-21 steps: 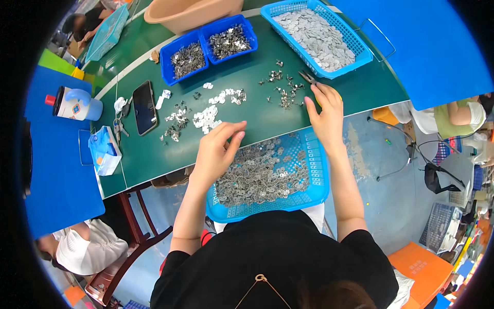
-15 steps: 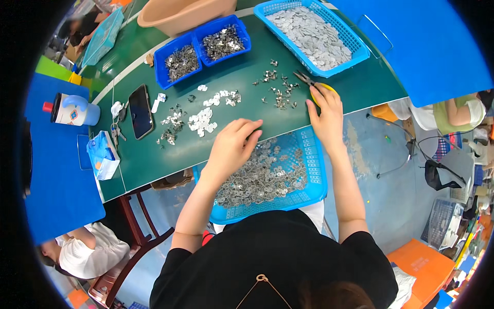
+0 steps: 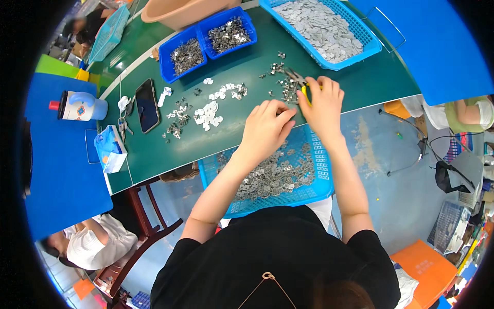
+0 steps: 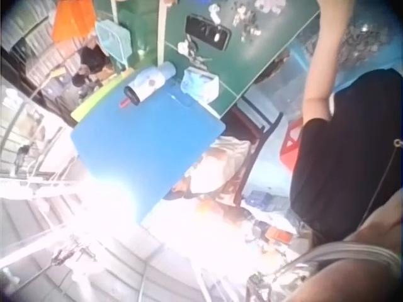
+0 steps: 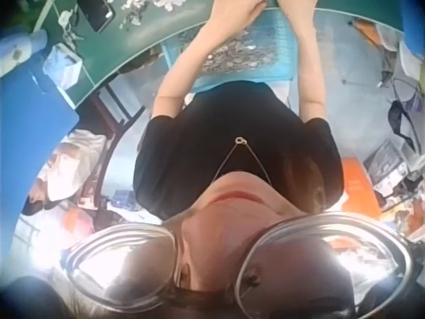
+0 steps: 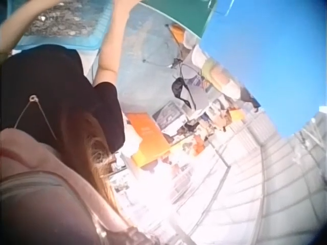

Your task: Use pliers to assemble small metal components and white plastic rings at a factory workbench.

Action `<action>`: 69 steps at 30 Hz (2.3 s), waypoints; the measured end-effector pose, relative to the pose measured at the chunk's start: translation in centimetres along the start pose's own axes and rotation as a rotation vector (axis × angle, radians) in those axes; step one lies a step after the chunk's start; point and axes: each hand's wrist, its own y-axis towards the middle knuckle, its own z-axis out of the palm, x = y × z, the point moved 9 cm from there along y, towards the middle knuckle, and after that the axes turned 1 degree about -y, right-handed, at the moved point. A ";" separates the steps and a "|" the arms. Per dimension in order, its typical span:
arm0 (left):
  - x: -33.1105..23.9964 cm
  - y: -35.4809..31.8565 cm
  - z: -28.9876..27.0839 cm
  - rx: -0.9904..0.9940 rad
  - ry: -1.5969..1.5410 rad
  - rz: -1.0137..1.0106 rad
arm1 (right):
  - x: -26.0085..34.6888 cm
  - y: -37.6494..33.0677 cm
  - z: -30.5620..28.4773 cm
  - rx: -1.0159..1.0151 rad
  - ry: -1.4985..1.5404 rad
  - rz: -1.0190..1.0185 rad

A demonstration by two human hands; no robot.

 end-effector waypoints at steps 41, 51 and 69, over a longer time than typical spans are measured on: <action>9.9 -4.5 -7.1 -0.323 -0.574 -0.545 | -3.3 -0.9 -0.6 -0.259 0.766 0.324; 9.0 -4.2 -6.8 -0.241 -0.334 -0.425 | -2.5 -0.8 -0.9 -0.238 0.676 0.273; 7.4 -1.1 -8.3 -0.207 0.209 -0.258 | -3.0 -1.1 -0.9 -0.266 0.807 0.289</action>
